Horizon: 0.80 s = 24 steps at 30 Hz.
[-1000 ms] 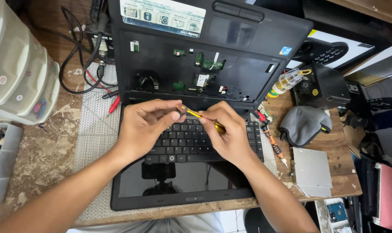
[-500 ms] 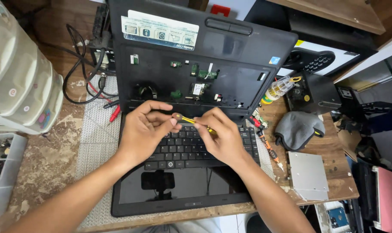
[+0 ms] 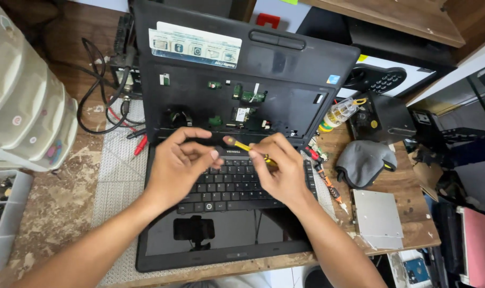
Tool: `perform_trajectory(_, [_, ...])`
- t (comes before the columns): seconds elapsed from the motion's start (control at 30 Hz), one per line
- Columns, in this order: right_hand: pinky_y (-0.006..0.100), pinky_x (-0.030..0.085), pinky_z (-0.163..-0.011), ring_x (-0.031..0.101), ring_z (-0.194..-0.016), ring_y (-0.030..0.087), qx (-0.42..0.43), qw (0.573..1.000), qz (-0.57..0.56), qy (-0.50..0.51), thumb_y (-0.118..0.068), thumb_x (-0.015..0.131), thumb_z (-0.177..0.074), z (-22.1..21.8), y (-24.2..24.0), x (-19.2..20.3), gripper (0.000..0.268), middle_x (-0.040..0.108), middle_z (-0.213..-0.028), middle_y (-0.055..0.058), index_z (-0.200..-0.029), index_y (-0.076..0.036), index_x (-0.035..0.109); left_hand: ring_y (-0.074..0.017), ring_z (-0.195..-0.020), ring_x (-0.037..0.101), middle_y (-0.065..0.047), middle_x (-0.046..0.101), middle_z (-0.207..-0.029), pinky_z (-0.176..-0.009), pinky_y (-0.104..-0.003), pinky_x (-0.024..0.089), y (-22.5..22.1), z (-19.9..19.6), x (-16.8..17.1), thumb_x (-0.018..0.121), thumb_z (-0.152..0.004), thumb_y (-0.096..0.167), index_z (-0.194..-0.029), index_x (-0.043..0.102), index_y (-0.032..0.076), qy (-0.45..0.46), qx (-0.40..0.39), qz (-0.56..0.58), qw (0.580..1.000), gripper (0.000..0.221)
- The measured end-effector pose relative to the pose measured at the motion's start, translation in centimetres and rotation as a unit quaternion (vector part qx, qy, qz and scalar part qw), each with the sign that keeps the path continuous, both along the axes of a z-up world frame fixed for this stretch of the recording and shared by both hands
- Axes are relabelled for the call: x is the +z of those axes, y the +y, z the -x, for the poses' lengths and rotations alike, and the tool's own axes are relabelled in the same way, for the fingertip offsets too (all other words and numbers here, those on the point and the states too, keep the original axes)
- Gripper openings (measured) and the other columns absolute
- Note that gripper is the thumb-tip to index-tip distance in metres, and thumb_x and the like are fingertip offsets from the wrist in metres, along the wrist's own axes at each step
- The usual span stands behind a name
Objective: Securing a ribbon cable connector inside a disassembled laptop using fingers and a small tool.
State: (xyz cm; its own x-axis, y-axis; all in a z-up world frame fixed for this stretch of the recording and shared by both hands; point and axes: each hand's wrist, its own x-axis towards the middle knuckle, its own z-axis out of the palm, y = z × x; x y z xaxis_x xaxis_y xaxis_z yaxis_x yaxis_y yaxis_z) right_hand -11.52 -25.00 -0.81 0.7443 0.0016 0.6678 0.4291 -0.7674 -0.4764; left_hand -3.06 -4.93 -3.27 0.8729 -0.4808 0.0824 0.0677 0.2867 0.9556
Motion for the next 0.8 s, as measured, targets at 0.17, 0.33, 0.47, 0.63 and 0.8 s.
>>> perform_trajectory(0.17, [0.030,0.045,-0.046,0.057,-0.053,0.021,0.022,1.000,-0.008,0.017,-0.003,0.071,-0.090,-0.1,0.7,-0.5,0.006,0.065,-0.077,0.008,-0.092,-0.006,0.076,-0.0238,-0.076,0.078,-0.023,0.078,-0.091,-0.074,-0.034,0.068,0.1,-0.4,0.2,0.070,-0.087,-0.006,-0.120,0.068,-0.007,-0.007,0.015,0.016,1.000,0.033])
perform_trajectory(0.33, [0.030,0.044,-0.046,0.055,-0.053,0.022,0.032,0.999,-0.023,0.029,-0.001,0.068,-0.092,-0.2,0.7,-0.5,0.008,0.064,-0.077,0.010,-0.093,-0.004,0.075,-0.0215,-0.078,0.076,-0.023,0.078,-0.091,-0.075,-0.034,0.066,0.1,-0.4,-0.2,0.075,-0.084,-0.006,-0.117,0.071,-0.009,-0.002,-0.003,0.023,1.000,0.033])
perform_trajectory(0.47, [0.030,0.042,-0.046,0.054,-0.052,0.022,0.044,0.996,-0.063,0.041,0.001,0.066,-0.093,-0.2,0.9,-0.7,0.008,0.064,-0.077,0.012,-0.094,-0.001,0.074,-0.0220,-0.079,0.077,-0.022,0.078,-0.091,-0.075,-0.034,0.066,0.2,-0.4,0.1,0.076,-0.083,-0.005,-0.119,0.072,-0.007,-0.006,-0.024,0.014,1.000,0.036])
perform_trajectory(0.63, [0.028,0.041,-0.046,0.054,-0.052,0.020,0.048,0.993,-0.092,0.061,0.003,0.065,-0.094,-0.1,1.3,-1.1,0.010,0.065,-0.077,0.014,-0.095,0.000,0.074,-0.0212,-0.080,0.076,-0.021,0.078,-0.092,-0.077,-0.036,0.065,0.0,-0.2,-0.3,0.075,-0.085,-0.004,-0.117,0.071,-0.008,-0.003,-0.012,0.039,0.999,0.032])
perform_trajectory(0.8, [0.025,0.045,-0.046,0.054,-0.054,0.015,0.060,0.985,-0.137,0.083,0.001,0.062,-0.097,0.0,1.7,-1.5,0.011,0.065,-0.077,0.013,-0.097,0.000,0.073,-0.0226,-0.084,0.076,-0.022,0.078,-0.095,-0.079,-0.038,0.065,-0.1,-0.1,-0.7,0.074,-0.086,-0.005,-0.115,0.072,-0.007,-0.008,-0.008,0.042,0.999,0.029])
